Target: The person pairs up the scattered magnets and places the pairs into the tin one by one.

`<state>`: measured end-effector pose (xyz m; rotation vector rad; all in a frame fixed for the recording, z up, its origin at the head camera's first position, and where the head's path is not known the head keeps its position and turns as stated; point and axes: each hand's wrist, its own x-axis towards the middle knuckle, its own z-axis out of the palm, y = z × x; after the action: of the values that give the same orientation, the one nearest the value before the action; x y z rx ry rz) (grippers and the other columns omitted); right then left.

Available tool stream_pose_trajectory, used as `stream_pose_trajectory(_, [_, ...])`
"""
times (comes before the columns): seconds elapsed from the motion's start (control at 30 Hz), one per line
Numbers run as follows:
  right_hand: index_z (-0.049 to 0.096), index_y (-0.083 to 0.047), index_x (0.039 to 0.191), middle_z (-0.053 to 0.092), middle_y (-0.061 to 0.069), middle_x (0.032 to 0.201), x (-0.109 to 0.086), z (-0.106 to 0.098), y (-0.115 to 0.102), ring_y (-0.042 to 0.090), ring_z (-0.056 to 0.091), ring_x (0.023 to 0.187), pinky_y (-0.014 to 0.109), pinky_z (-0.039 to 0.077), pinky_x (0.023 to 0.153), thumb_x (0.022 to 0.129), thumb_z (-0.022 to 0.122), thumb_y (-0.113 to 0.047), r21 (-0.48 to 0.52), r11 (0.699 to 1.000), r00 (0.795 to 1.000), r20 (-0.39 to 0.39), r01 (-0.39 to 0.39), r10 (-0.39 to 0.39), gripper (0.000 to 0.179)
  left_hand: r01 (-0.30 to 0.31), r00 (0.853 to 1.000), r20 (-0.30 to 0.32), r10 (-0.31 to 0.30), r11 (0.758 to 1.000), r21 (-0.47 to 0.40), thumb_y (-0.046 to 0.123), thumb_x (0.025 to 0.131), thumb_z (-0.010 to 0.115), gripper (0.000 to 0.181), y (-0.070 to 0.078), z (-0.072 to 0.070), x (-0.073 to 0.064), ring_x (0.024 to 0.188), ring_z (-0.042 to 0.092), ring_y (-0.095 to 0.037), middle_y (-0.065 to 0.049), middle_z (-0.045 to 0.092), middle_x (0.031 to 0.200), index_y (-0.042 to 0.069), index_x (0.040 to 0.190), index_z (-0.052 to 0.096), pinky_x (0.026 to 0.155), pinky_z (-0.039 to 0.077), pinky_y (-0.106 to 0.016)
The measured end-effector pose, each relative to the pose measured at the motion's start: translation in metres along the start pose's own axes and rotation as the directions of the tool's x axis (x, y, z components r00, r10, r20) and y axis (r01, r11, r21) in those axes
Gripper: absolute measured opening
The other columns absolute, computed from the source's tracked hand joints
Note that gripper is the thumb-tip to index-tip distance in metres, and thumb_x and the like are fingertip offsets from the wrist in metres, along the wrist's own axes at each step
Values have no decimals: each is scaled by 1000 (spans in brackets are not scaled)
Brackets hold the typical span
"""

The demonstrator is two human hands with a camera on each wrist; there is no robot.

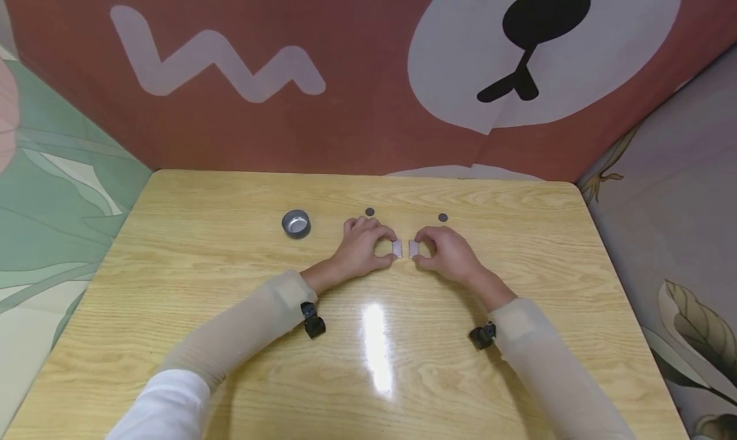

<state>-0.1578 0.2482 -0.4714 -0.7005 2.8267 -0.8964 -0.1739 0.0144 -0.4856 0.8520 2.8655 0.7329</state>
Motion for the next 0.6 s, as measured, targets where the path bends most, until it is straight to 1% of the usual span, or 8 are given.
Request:
stream_pose_trajectory(0.17, [69,-4,108,50,1,72,4,1,-7,16,43,66,33,36,62,84,83,-15,-17,1000,999,32,-14,15,30,9,1000,2,-9,1000,8,45,90,75,34,3,3,1,106,48,-16,6,62,108,25,118,71,111,22,-51])
stream_pose_trajectory(0.3, [69,-5,109,51,1,72,5,0,-7,16,43,65,32,36,61,84,82,-16,-18,999,998,48,-30,31,30,12,1000,2,-12,1000,17,45,90,75,35,4,4,2,105,48,-16,7,62,109,25,118,71,111,22,-51])
stream_pose_trajectory(0.6, [69,-4,110,51,1,73,4,1,-7,16,43,67,33,36,63,84,83,-16,-11,999,999,37,-34,35,31,12,1000,-4,-12,1000,12,45,89,75,34,4,4,2,106,48,-17,6,61,108,25,117,71,111,22,-51])
